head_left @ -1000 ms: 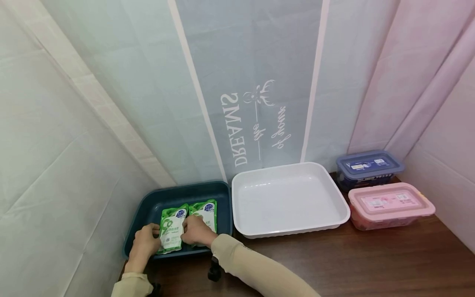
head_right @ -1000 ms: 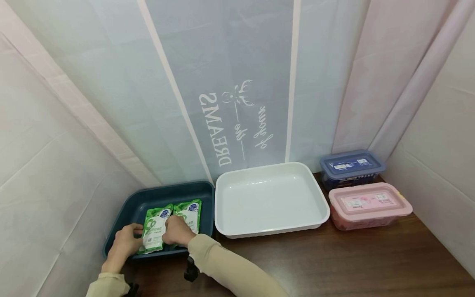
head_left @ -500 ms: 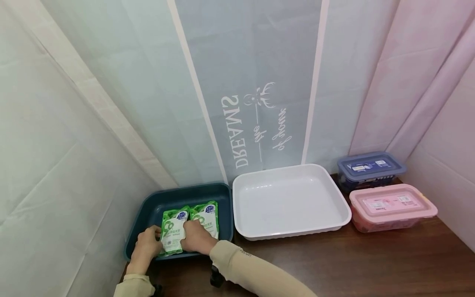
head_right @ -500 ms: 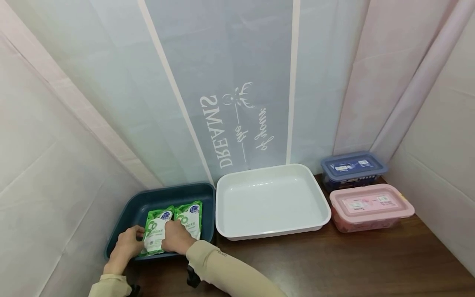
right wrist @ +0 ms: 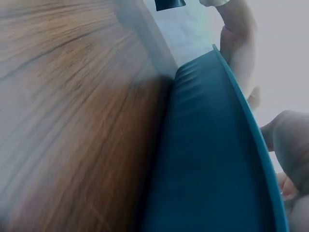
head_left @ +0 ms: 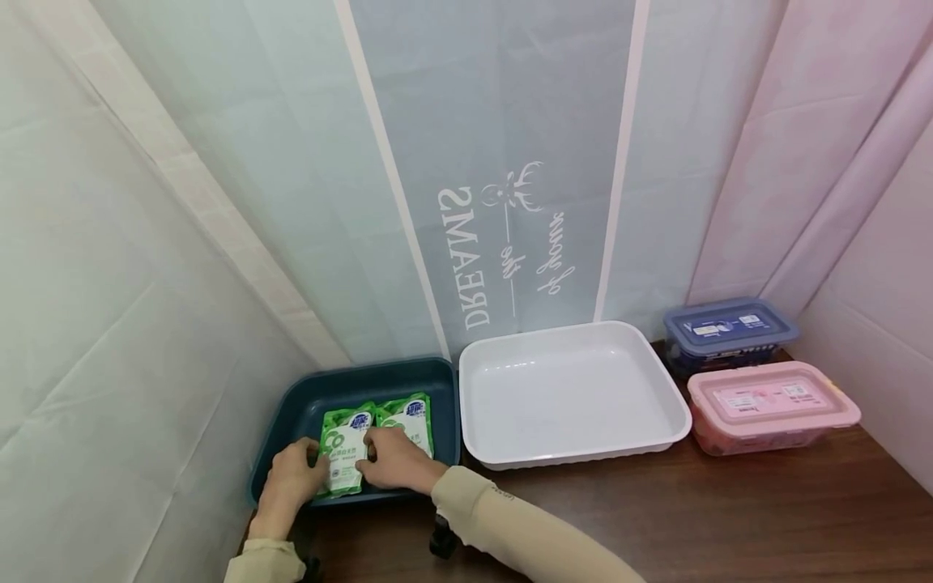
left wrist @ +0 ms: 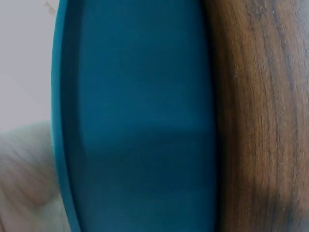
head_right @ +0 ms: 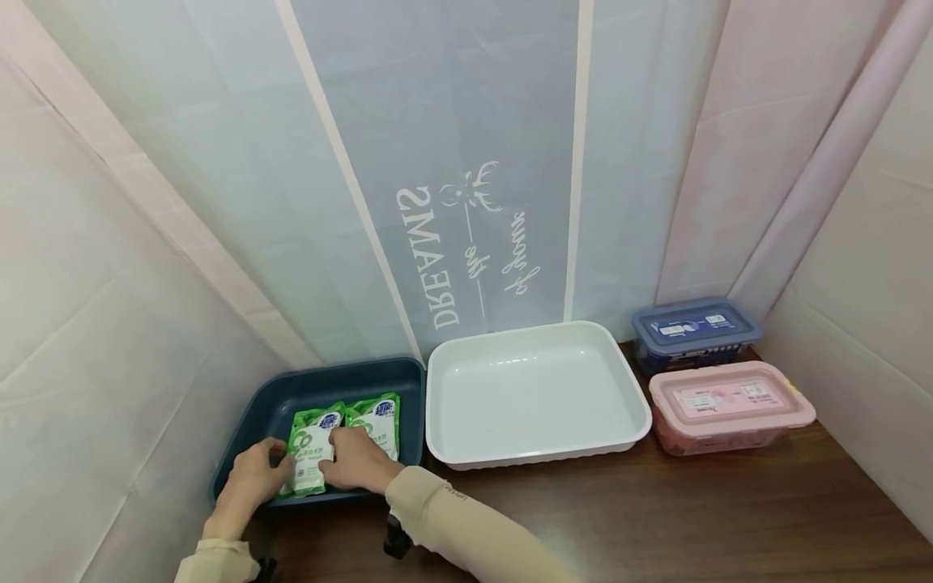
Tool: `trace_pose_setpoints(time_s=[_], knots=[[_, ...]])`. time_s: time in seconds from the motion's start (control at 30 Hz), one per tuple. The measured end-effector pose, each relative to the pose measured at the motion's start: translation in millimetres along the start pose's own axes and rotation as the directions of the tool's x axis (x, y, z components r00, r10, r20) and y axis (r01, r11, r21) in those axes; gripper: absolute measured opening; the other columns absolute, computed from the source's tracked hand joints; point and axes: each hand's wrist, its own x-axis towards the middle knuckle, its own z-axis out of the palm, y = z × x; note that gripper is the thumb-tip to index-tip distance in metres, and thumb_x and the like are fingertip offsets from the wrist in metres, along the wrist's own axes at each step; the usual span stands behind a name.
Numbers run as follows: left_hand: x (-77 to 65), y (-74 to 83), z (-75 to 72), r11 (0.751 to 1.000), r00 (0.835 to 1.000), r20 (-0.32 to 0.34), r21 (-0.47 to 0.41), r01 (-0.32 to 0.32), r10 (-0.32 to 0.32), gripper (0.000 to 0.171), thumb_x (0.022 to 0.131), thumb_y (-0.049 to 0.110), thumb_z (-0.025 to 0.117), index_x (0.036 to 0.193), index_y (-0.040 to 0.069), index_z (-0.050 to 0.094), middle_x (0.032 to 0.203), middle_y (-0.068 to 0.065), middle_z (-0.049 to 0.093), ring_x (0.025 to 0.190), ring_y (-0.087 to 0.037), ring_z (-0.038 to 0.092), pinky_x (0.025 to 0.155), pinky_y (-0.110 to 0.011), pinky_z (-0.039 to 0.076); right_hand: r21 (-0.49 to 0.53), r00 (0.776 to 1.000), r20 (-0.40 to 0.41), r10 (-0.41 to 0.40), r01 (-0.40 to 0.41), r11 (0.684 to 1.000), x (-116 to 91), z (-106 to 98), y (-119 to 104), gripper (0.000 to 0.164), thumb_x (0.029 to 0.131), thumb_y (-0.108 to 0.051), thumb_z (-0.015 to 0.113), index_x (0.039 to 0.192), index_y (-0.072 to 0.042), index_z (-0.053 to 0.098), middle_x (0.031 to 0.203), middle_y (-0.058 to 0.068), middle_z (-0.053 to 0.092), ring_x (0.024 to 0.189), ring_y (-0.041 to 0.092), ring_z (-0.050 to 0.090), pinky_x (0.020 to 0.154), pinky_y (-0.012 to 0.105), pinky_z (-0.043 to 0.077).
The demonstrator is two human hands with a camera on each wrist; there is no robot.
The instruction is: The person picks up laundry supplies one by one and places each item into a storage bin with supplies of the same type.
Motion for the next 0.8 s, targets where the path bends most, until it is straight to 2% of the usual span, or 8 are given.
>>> trace_pose_setpoints(time_s=[0.1,0.23,0.33,0.43,0.57,0.7,0.8], knots=[[-2.6,3.8,-0.9,1.000,1.000,-0.012,0.002,0.006,-0.006,0.048,0.103,0.022,0.066,0.139,-0.009,0.059,0.132,-0.033,0.063,0.086,-0.030,0.066,0.067,-0.045,0.054,-0.014,0.998,0.002,-0.056,0.056,0.998,-7,-11,2,0.036,0.107,-0.025,0.067,0.135,-0.002,0.066,0.105,0.004,0.069,0.070,0.002,0.057,0.073,0.021,0.051],[-9.6,12.2,0.2,1.000,0.998,-0.065,0.001,-0.012,0.013,0.050,0.102,0.022,0.068,0.141,-0.008,0.058,0.134,-0.033,0.063,0.092,-0.033,0.067,0.070,-0.049,0.056,0.006,0.995,0.012,-0.103,0.103,0.995,-23,-33,0,0.039,0.109,-0.029,0.064,0.139,-0.005,0.066,0.124,0.008,0.072,0.092,0.002,0.069,0.081,0.021,0.057],[-16.8,21.4,4.6,0.999,0.992,-0.115,-0.003,-0.053,0.052,0.049,0.102,0.022,0.069,0.140,-0.007,0.059,0.135,-0.032,0.063,0.101,-0.040,0.069,0.073,-0.055,0.058,0.020,0.991,0.006,-0.134,0.133,0.991,-42,-51,-2,0.037,0.110,-0.030,0.062,0.139,-0.008,0.066,0.131,0.009,0.071,0.100,0.005,0.072,0.085,0.021,0.058],[-25.0,33.6,12.3,0.994,0.979,-0.173,-0.002,-0.109,0.107,0.045,0.102,0.021,0.070,0.139,-0.004,0.063,0.138,-0.030,0.063,0.110,-0.046,0.068,0.078,-0.061,0.058,0.038,0.990,-0.015,-0.144,0.144,0.989,-65,-68,0,0.035,0.111,-0.030,0.060,0.139,-0.010,0.067,0.132,0.009,0.070,0.101,0.005,0.072,0.086,0.021,0.058],[-33.1,53.4,25.3,0.982,0.945,-0.270,0.011,-0.189,0.185,0.040,0.100,0.019,0.073,0.135,0.001,0.068,0.139,-0.026,0.065,0.115,-0.048,0.067,0.084,-0.065,0.057,0.072,0.989,-0.053,-0.140,0.143,0.987,-91,-84,10,0.032,0.112,-0.031,0.058,0.136,-0.012,0.069,0.131,0.007,0.071,0.099,0.004,0.071,0.086,0.023,0.059],[-38.2,73.8,41.7,0.955,0.894,-0.346,0.030,-0.294,0.286,0.035,0.098,0.018,0.076,0.131,0.004,0.072,0.133,-0.021,0.070,0.114,-0.044,0.068,0.086,-0.062,0.058,0.083,0.982,-0.129,-0.141,0.153,0.985,-116,-98,25,0.028,0.112,-0.029,0.059,0.131,-0.013,0.071,0.128,0.009,0.072,0.105,0.011,0.072,0.088,0.027,0.061],[-43.6,88.5,53.0,0.932,0.855,-0.391,0.022,-0.363,0.342,0.032,0.097,0.016,0.078,0.127,0.005,0.074,0.126,-0.017,0.072,0.111,-0.041,0.070,0.087,-0.060,0.058,0.067,0.967,-0.216,-0.136,0.153,0.986,-135,-106,35,0.025,0.110,-0.027,0.061,0.126,-0.012,0.073,0.123,0.006,0.075,0.106,0.016,0.073,0.085,0.029,0.062]])
